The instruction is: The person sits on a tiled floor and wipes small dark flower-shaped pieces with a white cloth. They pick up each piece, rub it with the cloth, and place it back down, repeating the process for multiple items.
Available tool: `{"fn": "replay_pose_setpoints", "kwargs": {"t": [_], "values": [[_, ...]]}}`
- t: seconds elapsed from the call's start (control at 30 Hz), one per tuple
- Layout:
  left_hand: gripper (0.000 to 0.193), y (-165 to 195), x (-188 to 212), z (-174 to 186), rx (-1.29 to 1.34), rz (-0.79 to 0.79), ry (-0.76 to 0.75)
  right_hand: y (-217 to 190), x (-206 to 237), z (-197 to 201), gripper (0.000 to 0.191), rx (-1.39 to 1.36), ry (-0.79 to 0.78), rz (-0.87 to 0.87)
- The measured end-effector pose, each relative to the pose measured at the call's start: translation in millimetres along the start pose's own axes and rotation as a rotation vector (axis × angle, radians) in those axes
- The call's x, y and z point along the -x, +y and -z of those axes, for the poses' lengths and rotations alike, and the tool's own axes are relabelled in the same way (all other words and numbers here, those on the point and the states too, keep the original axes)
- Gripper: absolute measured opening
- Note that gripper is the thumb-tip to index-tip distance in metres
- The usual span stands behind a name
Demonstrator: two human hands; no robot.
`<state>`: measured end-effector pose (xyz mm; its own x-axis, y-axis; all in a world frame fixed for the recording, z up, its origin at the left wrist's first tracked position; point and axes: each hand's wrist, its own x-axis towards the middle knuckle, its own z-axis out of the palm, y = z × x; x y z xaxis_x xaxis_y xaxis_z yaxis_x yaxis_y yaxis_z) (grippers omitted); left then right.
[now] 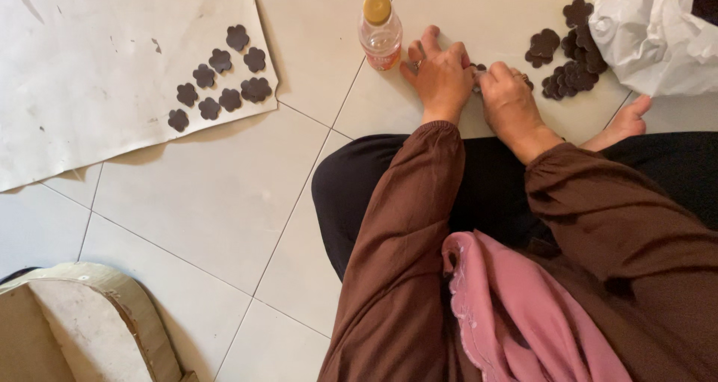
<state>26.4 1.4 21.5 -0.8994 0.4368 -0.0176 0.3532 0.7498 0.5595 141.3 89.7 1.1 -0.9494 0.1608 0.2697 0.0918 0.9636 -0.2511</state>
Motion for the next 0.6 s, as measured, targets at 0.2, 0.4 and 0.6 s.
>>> {"fn": "replay_pose_setpoints", "kwargs": {"t": [0.2, 0.4, 0.6], "values": [[0.018, -1, -4, -1, 0.017, 0.013, -0.007, 0, 1, 7, 0.018, -0.023, -0.112, 0.055], [0.017, -3, -2, 2, -0.015, 0.018, -0.008, 6, -6, 22, 0.006, -0.377, -0.027, -0.240], [0.015, -1, -4, 2, -0.019, 0.034, -0.054, 14, -15, 20, 0.009, -0.336, 0.056, -0.182]]}}
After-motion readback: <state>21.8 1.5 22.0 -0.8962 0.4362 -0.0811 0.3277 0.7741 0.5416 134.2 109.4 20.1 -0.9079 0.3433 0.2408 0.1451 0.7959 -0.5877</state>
